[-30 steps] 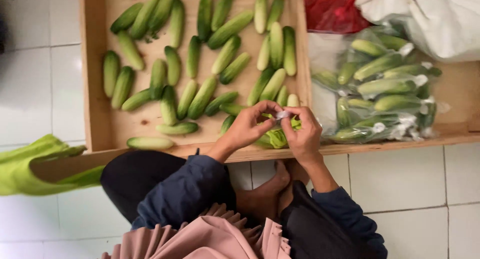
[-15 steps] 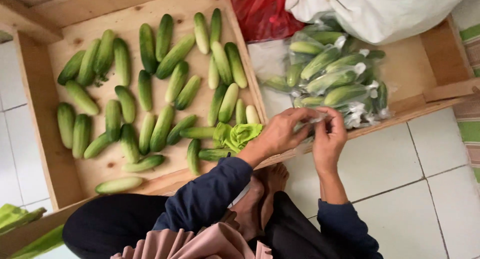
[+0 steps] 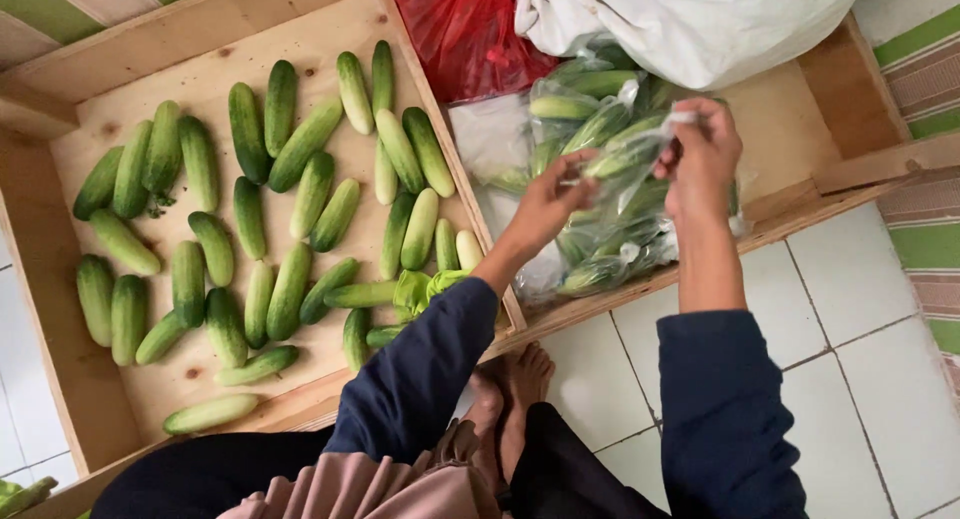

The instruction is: The person wipes cucumbers with a cloth and places them into plastic bags one by one while sitting on the floor next to a wooden crate.

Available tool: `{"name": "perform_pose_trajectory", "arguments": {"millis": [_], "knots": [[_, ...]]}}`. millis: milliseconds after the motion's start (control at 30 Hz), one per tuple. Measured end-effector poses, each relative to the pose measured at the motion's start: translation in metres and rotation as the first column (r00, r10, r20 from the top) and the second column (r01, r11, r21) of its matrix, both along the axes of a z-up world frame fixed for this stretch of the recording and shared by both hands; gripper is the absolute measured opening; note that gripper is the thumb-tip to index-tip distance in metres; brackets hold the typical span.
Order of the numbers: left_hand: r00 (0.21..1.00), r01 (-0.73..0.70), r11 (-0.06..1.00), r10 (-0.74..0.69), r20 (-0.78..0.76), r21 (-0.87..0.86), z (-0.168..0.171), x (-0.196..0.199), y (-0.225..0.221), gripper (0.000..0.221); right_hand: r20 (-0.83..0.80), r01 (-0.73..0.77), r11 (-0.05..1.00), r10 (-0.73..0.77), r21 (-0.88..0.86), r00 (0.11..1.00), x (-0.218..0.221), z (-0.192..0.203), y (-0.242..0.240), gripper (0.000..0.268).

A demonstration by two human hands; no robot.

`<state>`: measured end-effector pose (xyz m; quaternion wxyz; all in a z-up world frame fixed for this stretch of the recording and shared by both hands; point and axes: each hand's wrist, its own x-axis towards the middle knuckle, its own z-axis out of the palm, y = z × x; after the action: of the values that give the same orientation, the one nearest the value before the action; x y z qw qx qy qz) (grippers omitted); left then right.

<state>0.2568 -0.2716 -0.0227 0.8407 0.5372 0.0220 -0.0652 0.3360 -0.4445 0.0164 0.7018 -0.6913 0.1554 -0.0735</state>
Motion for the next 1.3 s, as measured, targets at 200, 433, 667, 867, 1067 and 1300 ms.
{"name": "perform_pose_trajectory", "arguments": {"millis": [200, 433, 667, 867, 1067, 1300], "knots": [[0.995, -0.075, 0.910, 0.097, -0.032, 0.409, -0.071, 0.045, -0.021, 0.042, 0.009, -0.085, 0.993, 0.086, -0.076, 0.996, 0.059, -0.064, -0.020, 0.017], [0.955, -0.294, 0.783, 0.253, 0.152, 0.548, -0.096, 0.053, -0.031, 0.058, 0.027, -0.148, 0.973, 0.156, -0.178, 0.987, 0.069, -0.075, -0.017, 0.018], [0.982, -0.171, 0.741, 0.077, 0.172, 0.649, -0.096, 0.055, -0.034, 0.052, -0.033, -0.169, 0.906, 0.169, -0.389, 0.985, 0.072, -0.042, -0.015, 0.023], [0.955, -0.273, 0.733, 0.128, 0.267, 0.623, -0.113, 0.068, -0.033, 0.052, -0.061, -0.221, 0.864, 0.217, -0.452, 0.974, 0.081, -0.061, -0.032, 0.034], [0.939, -0.323, 0.737, 0.175, 0.295, 0.593, -0.112, 0.062, -0.027, 0.053, -0.061, -0.160, 0.853, 0.150, -0.497, 0.987, 0.063, -0.042, -0.027, 0.035], [0.977, -0.209, 0.784, 0.191, 0.093, 0.585, -0.141, 0.065, -0.025, 0.051, 0.159, -0.059, 0.781, 0.200, -0.622, 0.967, 0.062, -0.067, -0.027, 0.032]]}}
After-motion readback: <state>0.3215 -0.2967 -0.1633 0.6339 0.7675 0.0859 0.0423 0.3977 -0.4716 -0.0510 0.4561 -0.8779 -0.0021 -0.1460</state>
